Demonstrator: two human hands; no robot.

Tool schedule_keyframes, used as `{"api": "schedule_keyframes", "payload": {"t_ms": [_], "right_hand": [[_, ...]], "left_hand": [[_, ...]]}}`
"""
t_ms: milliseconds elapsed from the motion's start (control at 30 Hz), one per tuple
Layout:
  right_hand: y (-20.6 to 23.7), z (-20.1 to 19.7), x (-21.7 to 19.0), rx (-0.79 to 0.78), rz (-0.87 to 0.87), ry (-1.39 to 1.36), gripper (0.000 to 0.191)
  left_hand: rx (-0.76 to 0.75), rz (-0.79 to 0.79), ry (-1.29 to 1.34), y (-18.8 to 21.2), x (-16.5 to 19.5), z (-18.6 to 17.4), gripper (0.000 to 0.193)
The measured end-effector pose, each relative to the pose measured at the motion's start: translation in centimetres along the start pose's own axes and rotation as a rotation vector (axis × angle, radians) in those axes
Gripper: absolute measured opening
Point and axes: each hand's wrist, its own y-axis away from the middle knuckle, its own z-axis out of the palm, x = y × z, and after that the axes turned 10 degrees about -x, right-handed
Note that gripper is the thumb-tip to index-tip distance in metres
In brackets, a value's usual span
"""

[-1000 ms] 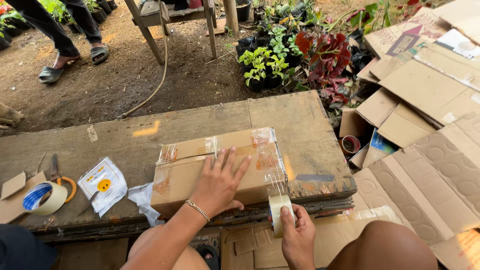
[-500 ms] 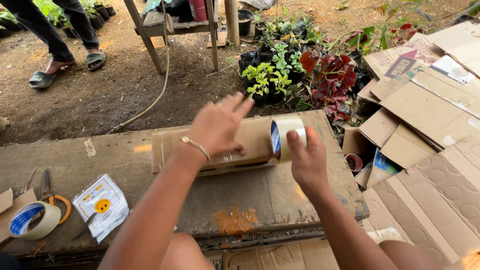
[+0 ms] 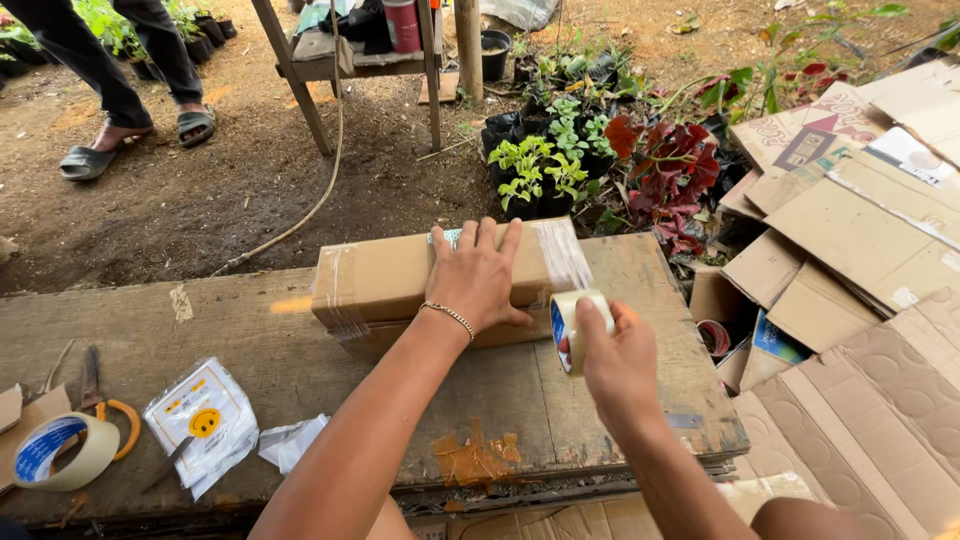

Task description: The person sits at a wooden table outdoors and tapes a cardboard box with clear packing tape. They apply multiple strips of tape across the top and sides, rotate the box to seal all edges, and use a small blade to cut the tape. The person then picks up a flat piece of cardboard and cuts it with the blade.

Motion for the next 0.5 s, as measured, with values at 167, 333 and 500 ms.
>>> {"api": "schedule_keyframes", "payload": {"t_ms": [167, 333, 500], "right_hand": [[-0.2, 0.6, 5.1, 0.007, -0.087, -0.100, 0.028], [-1.3, -0.5, 7.7, -0.032, -0.147, -0.043, 0.030], [1.4, -0.3, 9.5, 0.011, -0.151, -0.017, 0.032]], "left_hand": [[0.019, 0.017, -0.016, -0.8, -0.3, 0.1, 0.134], [0.012, 0.047, -0.075, -0.7, -0.4, 0.5, 0.135], [0.123, 0.075, -0.209, 2.0, 0.4, 1.0, 0.132]]}}
